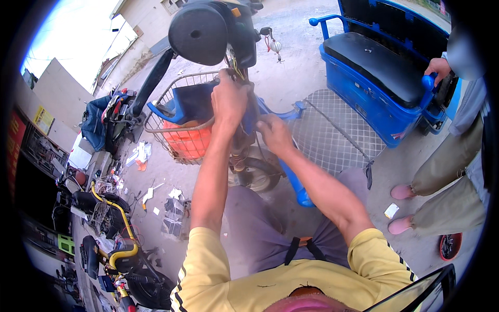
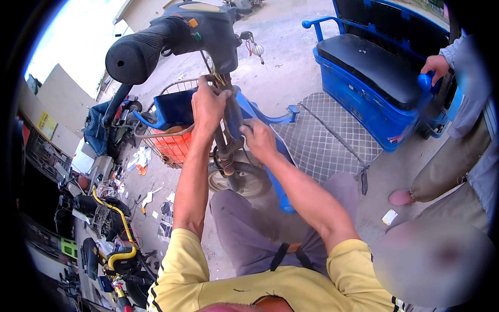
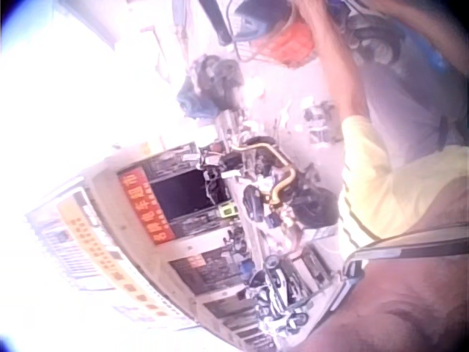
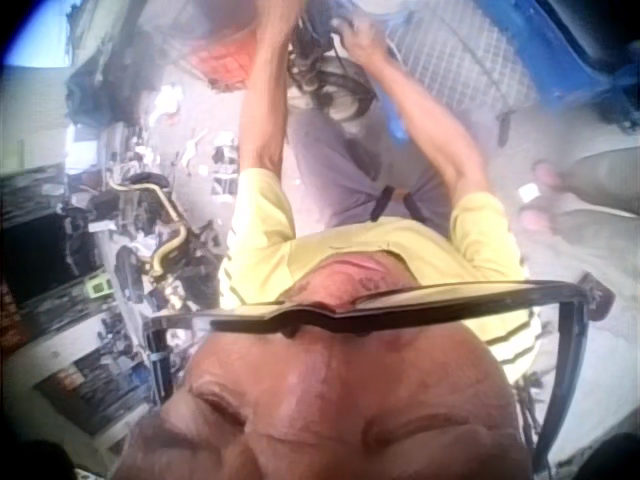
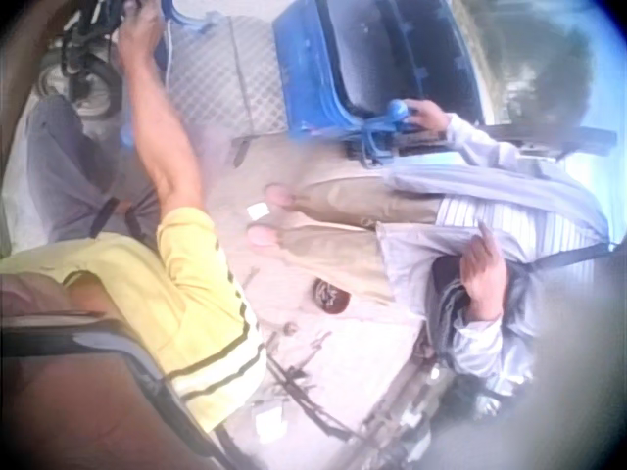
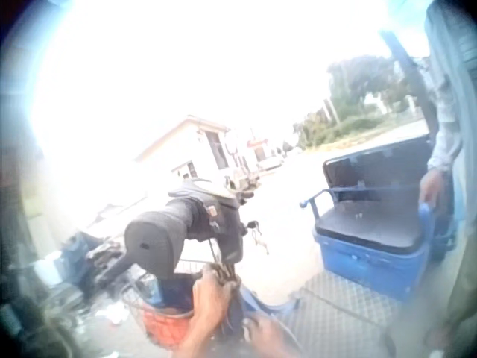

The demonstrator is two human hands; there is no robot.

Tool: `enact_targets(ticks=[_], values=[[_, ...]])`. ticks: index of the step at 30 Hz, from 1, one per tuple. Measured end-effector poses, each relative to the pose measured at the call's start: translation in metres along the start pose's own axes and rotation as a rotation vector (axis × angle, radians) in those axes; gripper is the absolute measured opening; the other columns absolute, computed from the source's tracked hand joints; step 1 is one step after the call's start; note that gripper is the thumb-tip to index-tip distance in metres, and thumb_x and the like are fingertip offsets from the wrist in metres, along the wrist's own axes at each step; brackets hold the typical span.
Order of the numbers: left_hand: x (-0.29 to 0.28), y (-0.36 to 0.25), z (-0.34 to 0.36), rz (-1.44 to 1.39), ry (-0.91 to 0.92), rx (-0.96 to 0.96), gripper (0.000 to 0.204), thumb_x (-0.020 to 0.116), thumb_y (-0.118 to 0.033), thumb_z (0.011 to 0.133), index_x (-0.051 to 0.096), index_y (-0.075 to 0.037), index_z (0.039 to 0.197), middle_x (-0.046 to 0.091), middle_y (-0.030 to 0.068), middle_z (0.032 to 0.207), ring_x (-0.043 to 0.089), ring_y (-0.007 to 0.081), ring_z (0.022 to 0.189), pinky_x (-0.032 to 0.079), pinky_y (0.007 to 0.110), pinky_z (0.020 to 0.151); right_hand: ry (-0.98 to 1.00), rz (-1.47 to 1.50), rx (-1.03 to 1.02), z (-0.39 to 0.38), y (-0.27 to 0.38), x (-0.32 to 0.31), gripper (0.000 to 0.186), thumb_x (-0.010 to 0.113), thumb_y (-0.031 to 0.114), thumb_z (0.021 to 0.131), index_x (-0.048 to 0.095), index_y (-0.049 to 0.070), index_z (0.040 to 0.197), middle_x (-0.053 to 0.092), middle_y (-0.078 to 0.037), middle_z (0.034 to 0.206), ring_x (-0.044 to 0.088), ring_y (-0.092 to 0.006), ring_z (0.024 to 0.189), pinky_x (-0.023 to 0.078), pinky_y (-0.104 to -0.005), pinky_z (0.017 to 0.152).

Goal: The person works on the handlebar area of a blue three-wheeled vehicle, repeatedly wrapping electrical tape around the wiring and handlebar stem. The person uses both hands to secure the tape and adjust the wires.

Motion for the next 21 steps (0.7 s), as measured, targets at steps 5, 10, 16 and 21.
enact_targets(ticks=[5,10,16,21], values=[[-0.001,-0.007,-0.003,-0.102,0.060,-0.037,0.058,0.081,-0.020,0.089,0.056,0.008,0.135,0.080,0.0273,0.098,0.077,0.0487,0.098,0.058,0.055,0.091,-0.061,0.085,0.076,0.000,-0.012,-0.004,0.030,0.070,0.022,0.103,0.077,-0.001,0.120,0.077,-0.021,0.115,0.075,-0.0396,0.106,0.056,-0.0464,0.094],[-0.008,-0.013,-0.005,0.035,-0.100,0.000,0.056,0.081,-0.023,0.092,0.060,0.011,0.132,0.080,0.0248,0.094,0.079,0.0413,0.091,0.060,0.048,0.086,-0.002,0.086,0.115,0.002,-0.002,-0.010,0.030,0.069,0.022,0.104,0.077,0.000,0.122,0.076,-0.020,0.117,0.074,-0.0362,0.108,0.056,-0.0445,0.095],[-0.009,0.008,0.030,0.097,-0.013,-0.047,0.049,0.081,-0.031,0.087,0.075,0.008,0.117,0.079,0.0230,0.087,0.080,0.0401,0.089,0.060,0.047,0.088,-0.048,0.070,0.036,0.005,0.006,-0.011,0.029,0.070,0.022,0.104,0.077,0.002,0.125,0.075,-0.018,0.120,0.074,-0.0357,0.104,0.056,-0.0432,0.094],[-0.023,-0.013,0.021,0.200,0.020,-0.091,0.041,0.081,-0.030,0.085,0.081,-0.001,0.114,0.079,0.0242,0.095,0.078,0.0423,0.095,0.059,0.049,0.091,-0.110,0.152,0.062,0.018,0.004,-0.017,0.032,0.072,0.023,0.103,0.076,0.003,0.128,0.074,-0.016,0.118,0.072,-0.0350,0.102,0.056,-0.0431,0.092]])
Point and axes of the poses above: each hand's wrist, its own z-axis towards the middle knuckle, its own x-axis out of the palm, y = z × x, the point moved 6 cm from there along z, towards the middle knuckle
